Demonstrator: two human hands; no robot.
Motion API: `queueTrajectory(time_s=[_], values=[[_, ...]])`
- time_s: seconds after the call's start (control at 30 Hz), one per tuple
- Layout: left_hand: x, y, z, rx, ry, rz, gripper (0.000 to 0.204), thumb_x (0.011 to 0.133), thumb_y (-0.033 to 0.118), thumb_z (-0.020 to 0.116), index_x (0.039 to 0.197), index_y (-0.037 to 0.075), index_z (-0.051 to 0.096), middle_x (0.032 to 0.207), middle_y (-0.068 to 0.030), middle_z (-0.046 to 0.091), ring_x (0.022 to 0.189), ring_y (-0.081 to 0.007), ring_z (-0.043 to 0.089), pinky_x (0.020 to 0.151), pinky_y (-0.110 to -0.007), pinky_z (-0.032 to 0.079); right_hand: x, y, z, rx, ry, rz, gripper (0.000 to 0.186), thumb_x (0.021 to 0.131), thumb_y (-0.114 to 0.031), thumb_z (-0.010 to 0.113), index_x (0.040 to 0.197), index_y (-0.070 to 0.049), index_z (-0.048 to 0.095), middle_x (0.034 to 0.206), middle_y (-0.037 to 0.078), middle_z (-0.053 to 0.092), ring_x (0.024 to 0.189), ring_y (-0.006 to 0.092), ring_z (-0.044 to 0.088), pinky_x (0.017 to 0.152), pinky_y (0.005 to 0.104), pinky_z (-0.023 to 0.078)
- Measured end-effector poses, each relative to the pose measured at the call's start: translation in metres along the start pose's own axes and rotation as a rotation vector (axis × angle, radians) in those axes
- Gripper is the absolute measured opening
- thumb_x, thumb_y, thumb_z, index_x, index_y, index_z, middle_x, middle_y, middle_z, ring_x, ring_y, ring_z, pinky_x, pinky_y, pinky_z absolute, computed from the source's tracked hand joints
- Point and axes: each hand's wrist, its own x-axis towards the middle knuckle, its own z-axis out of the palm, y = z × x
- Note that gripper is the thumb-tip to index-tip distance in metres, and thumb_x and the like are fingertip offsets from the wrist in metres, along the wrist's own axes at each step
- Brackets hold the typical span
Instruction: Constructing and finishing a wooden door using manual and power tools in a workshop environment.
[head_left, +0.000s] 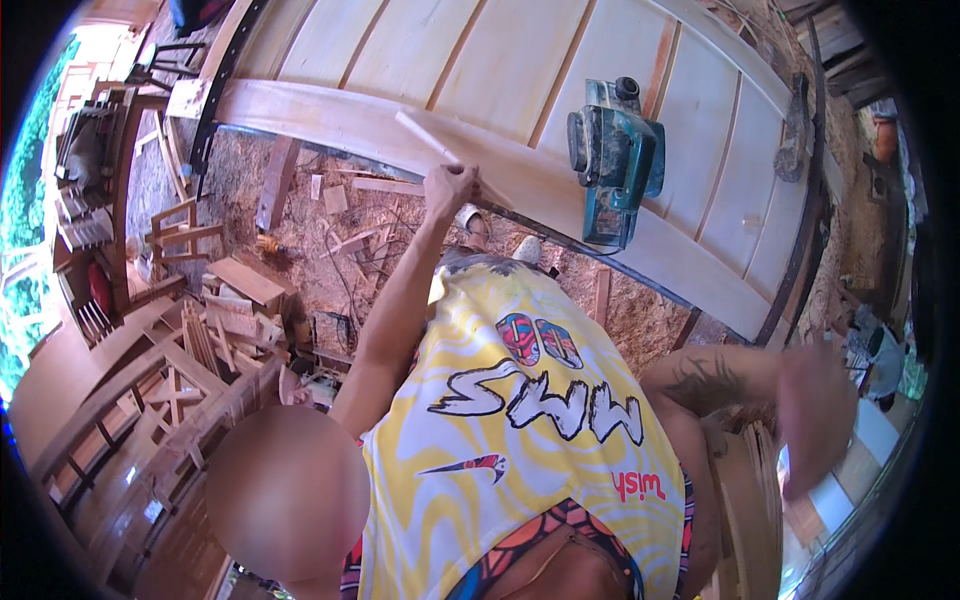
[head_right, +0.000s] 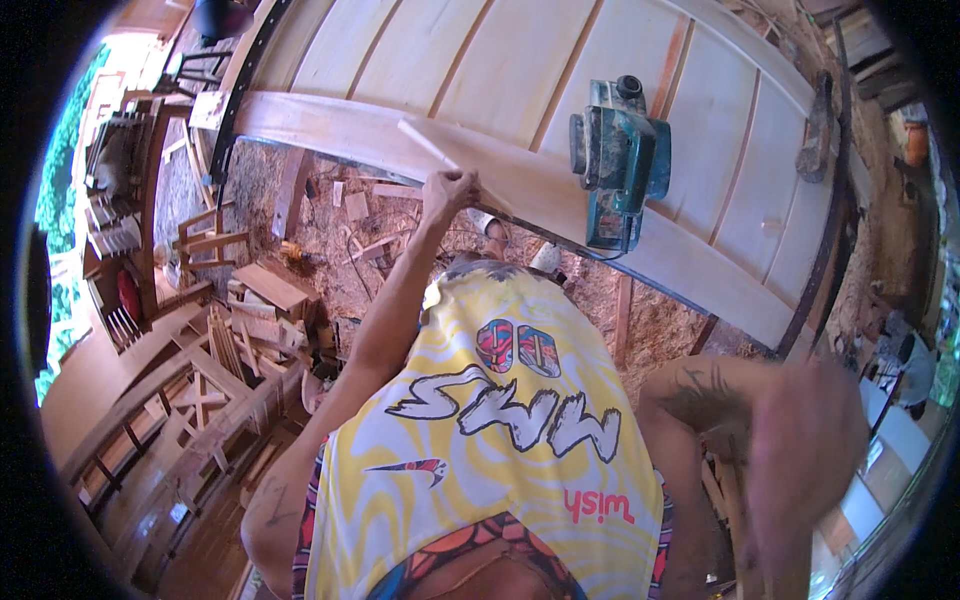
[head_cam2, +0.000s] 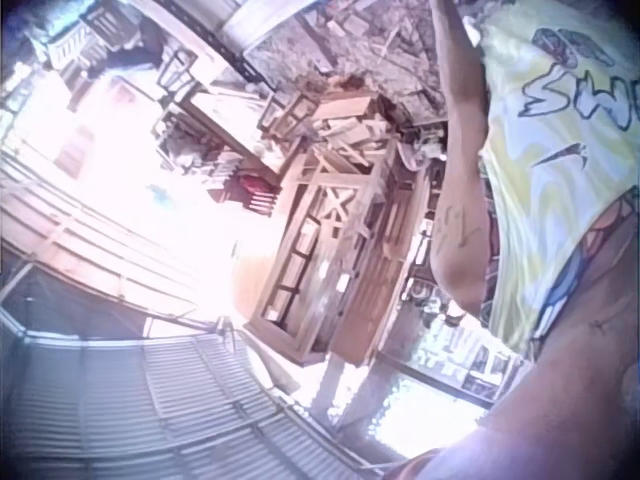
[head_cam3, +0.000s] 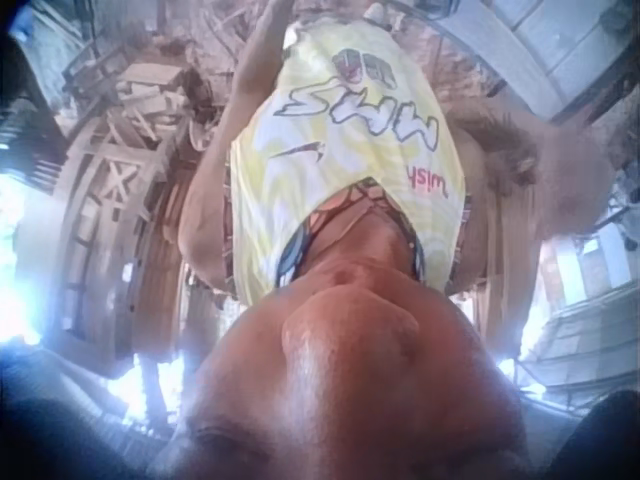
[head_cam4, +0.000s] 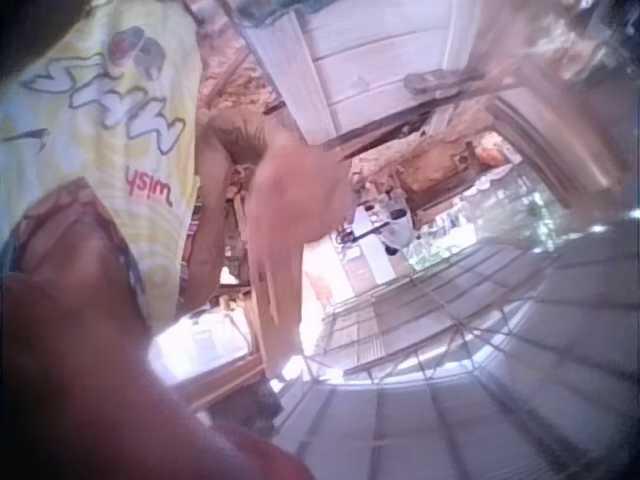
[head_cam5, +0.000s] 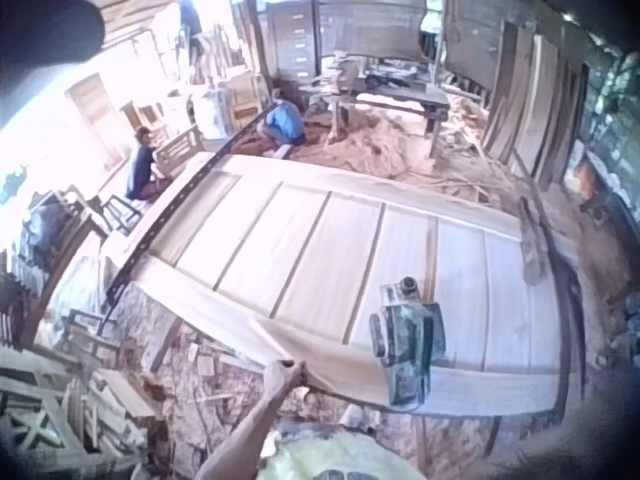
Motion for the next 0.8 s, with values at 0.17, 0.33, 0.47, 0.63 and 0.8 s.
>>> queueTrajectory(time_s=[0.17, 0.33, 0.47, 0.63, 0.8], values=[[-0.02, 0.037, -0.007, -0.693, -0.326, 0.046, 0.034, 0.1, 0.029, 0.062, 0.113, -0.002, 0.057, 0.106, -0.0156, 0.067, 0.096, -0.0249, 0.07, 0.084, -0.036, 0.06, 0.051, -0.051, -0.005, 0.356, 0.15, -0.448, 0.044, 0.093, -0.012, 0.053, 0.134, 0.003, 0.053, 0.123, 0.012, 0.062, 0.106, 0.0183, 0.061, 0.089, 0.032, 0.051], [-0.055, 0.07, -0.016, -0.896, -0.319, 0.153, 0.033, 0.101, 0.028, 0.059, 0.117, -0.001, 0.056, 0.109, -0.0164, 0.067, 0.099, -0.0256, 0.069, 0.087, -0.037, 0.06, 0.06, -0.063, -0.012, 0.35, 0.155, -0.544, 0.043, 0.093, -0.013, 0.054, 0.133, 0.003, 0.054, 0.121, 0.012, 0.062, 0.105, 0.0183, 0.061, 0.088, 0.0319, 0.051], [-0.082, 0.091, -0.024, -0.908, -0.255, 0.227, 0.034, 0.099, 0.02, 0.063, 0.121, -0.003, 0.053, 0.112, -0.0189, 0.068, 0.098, -0.0251, 0.07, 0.086, -0.037, 0.061, 0.058, -0.068, -0.013, 0.352, 0.151, -0.584, 0.042, 0.093, -0.013, 0.054, 0.132, 0.002, 0.055, 0.12, 0.011, 0.063, 0.105, 0.0182, 0.061, 0.088, 0.0317, 0.051], [-0.103, 0.108, -0.034, -0.821, -0.185, 0.33, 0.043, 0.089, 0.011, 0.074, 0.12, -0.008, 0.052, 0.107, -0.0185, 0.069, 0.1, -0.0241, 0.069, 0.087, -0.037, 0.061, 0.064, -0.072, -0.01, 0.369, 0.139, -0.624, 0.041, 0.093, -0.014, 0.055, 0.131, 0.001, 0.056, 0.119, 0.01, 0.063, 0.104, 0.0182, 0.062, 0.087, 0.0315, 0.051], [-0.115, 0.101, -0.039, -0.765, -0.176, 0.306, 0.048, 0.088, 0.01, 0.075, 0.125, -0.008, 0.05, 0.107, -0.0195, 0.069, 0.102, -0.0253, 0.069, 0.087, -0.037, 0.061, 0.069, -0.079, -0.012, 0.364, 0.143, -0.646, 0.04, 0.093, -0.015, 0.056, 0.13, 0.0, 0.057, 0.117, 0.01, 0.063, 0.103, 0.0181, 0.062, 0.087, 0.0313, 0.051]])
